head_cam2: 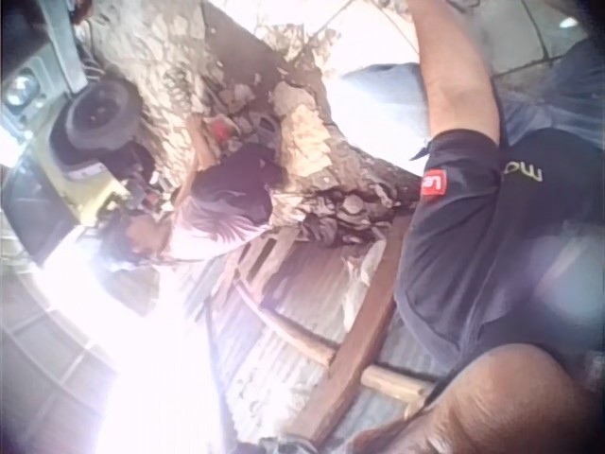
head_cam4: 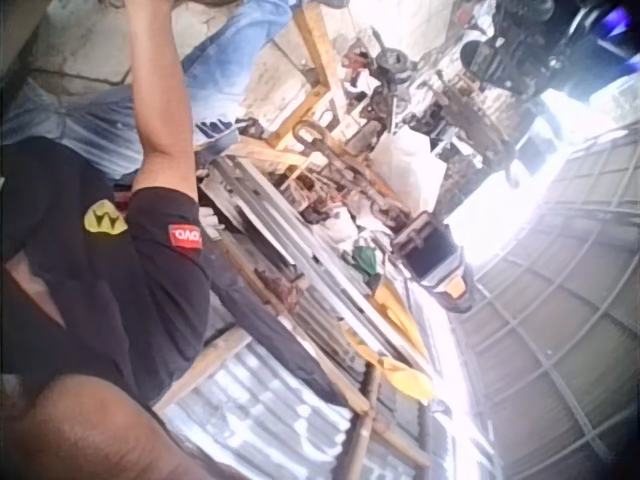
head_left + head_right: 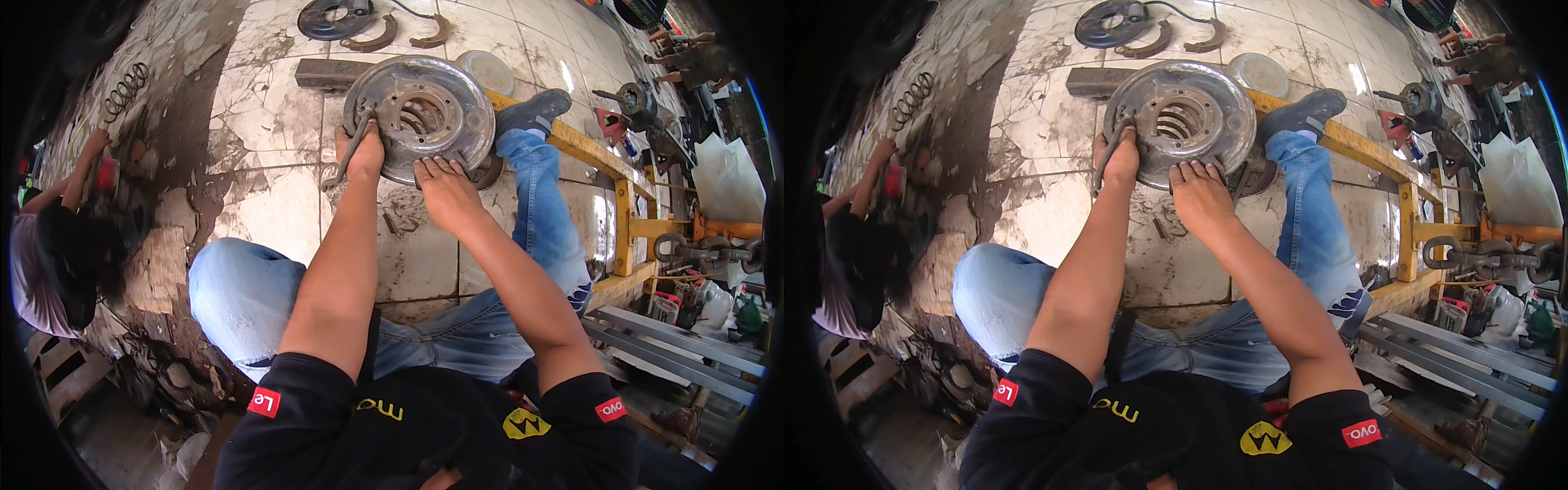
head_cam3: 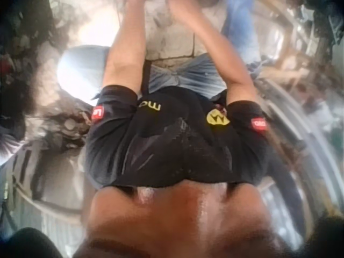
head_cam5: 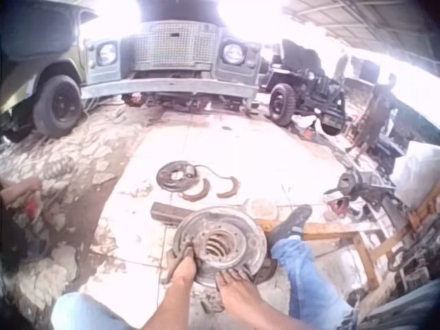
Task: The person sits on the floor and uses a metal tool to scrape the inner surface of a brake drum. They repeatedly rotate the drum and scrape different sections to remove debris or rust.
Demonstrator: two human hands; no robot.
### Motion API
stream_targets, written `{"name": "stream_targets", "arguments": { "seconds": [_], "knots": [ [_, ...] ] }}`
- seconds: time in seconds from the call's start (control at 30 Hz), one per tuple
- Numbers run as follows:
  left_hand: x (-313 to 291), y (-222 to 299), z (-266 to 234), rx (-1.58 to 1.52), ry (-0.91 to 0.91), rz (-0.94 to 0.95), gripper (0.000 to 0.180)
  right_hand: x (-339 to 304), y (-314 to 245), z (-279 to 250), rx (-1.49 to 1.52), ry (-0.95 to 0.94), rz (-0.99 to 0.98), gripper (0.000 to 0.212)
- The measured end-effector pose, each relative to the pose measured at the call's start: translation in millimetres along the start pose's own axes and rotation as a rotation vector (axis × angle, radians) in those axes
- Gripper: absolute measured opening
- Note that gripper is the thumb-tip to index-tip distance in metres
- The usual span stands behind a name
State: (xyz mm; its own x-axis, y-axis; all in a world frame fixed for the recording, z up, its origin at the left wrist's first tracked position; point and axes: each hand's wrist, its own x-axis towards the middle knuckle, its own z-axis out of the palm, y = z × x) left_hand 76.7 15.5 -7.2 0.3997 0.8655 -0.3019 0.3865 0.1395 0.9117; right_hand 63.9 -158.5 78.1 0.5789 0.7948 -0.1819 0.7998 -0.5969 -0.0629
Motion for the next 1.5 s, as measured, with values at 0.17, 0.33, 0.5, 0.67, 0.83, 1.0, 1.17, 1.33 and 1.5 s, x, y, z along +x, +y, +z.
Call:
{"name": "stream_targets", "arguments": {
  "seconds": [0.17,0.33,0.5,0.67,0.83,1.0,1.17,1.33,1.5],
  "knots": [
    [-3.6,-1.4,2.1,-0.142,-0.016,0.016,0.041,-22.4,-0.1,3.1,0.04,0.063,-0.019,0.048],
    [-1.7,-5.6,1.8,-0.168,-0.016,0.01,0.04,-1.1,-6.5,0.6,-0.011,-0.005,0.026,0.048],
    [-14.0,10.6,-4.4,-0.109,-0.031,-0.004,0.042,-7.6,-3.2,3.3,-0.016,0.075,0.005,0.044],
    [11.7,-10.8,3.1,-0.184,-0.026,0.018,0.047,-2.2,-10.5,2.6,0.036,-0.02,0.033,0.054],
    [20.4,-23.2,-10.2,-0.267,-0.053,0.031,0.04,-16.5,-11.5,3.3,0.086,0.039,-0.005,0.055],
    [26.0,-22.5,-38.6,-0.304,-0.004,0.011,0.03,0.7,-25.4,3.0,0.052,0.051,-0.062,0.046],
    [23.7,-36.3,-49.1,-0.312,0.047,0.061,0.029,-2.1,-36.3,-5.6,0.019,0.019,-0.111,0.043],
    [0.7,-1.9,-48.6,-0.128,0.091,-0.004,0.047,8.8,-27.7,-2.9,-0.074,0.022,-0.052,0.039],
    [2.0,2.1,-50.0,-0.181,0.08,-0.007,0.049,4.7,-22.8,-4.6,-0.083,0.042,-0.102,0.039]
  ]
}}
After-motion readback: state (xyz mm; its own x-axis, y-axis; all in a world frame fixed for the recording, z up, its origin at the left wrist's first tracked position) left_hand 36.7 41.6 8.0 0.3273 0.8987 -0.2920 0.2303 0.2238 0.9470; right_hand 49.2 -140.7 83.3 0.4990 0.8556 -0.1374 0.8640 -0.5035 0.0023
